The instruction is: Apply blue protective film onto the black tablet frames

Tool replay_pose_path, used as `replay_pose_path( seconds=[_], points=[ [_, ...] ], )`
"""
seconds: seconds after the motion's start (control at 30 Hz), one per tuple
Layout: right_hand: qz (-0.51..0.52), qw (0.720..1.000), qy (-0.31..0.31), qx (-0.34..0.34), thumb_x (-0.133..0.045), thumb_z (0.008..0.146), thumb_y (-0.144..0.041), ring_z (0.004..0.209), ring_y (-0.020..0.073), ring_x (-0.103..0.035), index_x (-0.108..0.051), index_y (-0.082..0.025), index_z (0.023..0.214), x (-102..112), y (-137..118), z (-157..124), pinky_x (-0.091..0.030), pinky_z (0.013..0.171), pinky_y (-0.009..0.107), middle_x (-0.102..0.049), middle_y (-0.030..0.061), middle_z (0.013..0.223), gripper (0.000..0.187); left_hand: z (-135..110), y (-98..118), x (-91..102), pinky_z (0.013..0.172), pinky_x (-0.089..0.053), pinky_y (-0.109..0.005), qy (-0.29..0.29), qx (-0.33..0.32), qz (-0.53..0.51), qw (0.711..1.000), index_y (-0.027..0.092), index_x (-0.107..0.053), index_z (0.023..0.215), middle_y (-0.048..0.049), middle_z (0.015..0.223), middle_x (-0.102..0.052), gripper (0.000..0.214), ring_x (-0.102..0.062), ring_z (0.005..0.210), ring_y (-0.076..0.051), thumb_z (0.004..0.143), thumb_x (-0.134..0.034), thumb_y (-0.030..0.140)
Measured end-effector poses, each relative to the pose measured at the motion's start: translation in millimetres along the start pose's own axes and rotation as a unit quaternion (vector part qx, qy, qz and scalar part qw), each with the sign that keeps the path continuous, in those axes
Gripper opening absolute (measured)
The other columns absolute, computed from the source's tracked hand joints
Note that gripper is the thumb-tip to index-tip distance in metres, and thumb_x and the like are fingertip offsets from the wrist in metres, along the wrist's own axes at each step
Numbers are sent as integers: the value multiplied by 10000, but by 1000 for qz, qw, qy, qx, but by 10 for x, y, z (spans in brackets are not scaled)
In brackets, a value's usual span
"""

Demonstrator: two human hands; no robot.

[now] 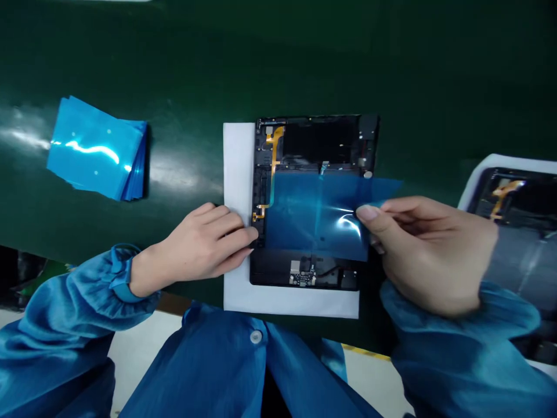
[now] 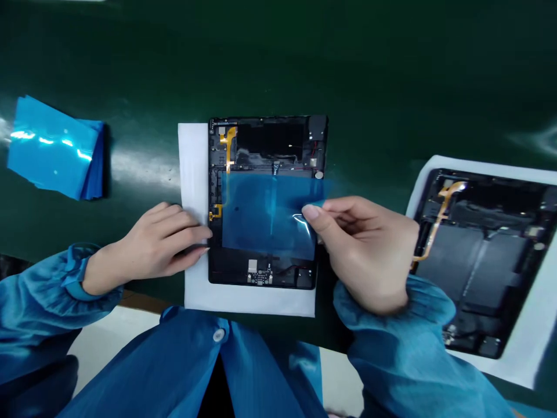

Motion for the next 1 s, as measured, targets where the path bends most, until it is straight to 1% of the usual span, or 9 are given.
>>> replay_pose_path(
  seconds=[0.23, 0.37, 0.57, 0.83, 1.0],
  points=[
    [-10, 1000, -16, 11, -995, 826, -496, 540, 161, -602, -874, -264, 876, 21, 59, -30, -494, 522, 328, -722, 8, 678, 266, 11, 10, 16, 712, -439, -333, 5, -4, 3, 1000, 155, -656, 1246, -42, 1008, -712, 169, -604, 851, -195, 1189, -560, 282],
    [-12, 1000, -13, 14, -1000, 820, -515, 544, 170, -613, -866, -273, 841, 24, 19, -31, -491, 502, 325, -723, 13, 669, 277, 9, 7, 12, 705, -444, -338, 3, -3, 4, 1000, 156, -658, 1250, -41, 1014, -716, 169, -608, 858, -196, 1187, -565, 282],
    [-18, 1000, -13, 21, -1003, 824, -515, 532, 156, -610, -861, -261, 839, 20, -8, -30, -492, 499, 308, -731, 14, 672, 291, -10, 4, -6, 705, -441, -346, -5, 11, -7, 1000, 181, -651, 1260, -33, 1025, -714, 162, -628, 862, -190, 1190, -552, 288],
    [-16, 1000, -6, 10, -1010, 779, -532, 490, 154, -558, -843, -265, 790, 8, -45, -18, -475, 471, 315, -710, 8, 627, 315, 8, 7, 11, 692, -452, -344, -2, 2, 0, 1000, 172, -653, 1263, -36, 1005, -717, 169, -634, 859, -194, 1187, -552, 284],
    [-19, 1000, -18, 2, -990, 792, -486, 469, 144, -555, -864, -274, 804, -3, -64, 4, -472, 462, 300, -724, 6, 627, 247, 15, 10, 18, 689, -442, -341, -5, 6, -3, 1000, 174, -656, 1239, -33, 978, -702, 155, -610, 829, -191, 1180, -546, 265]
  ],
)
Point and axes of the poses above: each hand's wrist, its own z-axis towards the middle knuckle, its own x-axis out of the back of the hand, y = z × x, the point moved 5 cm from there along z, towards the middle knuckle
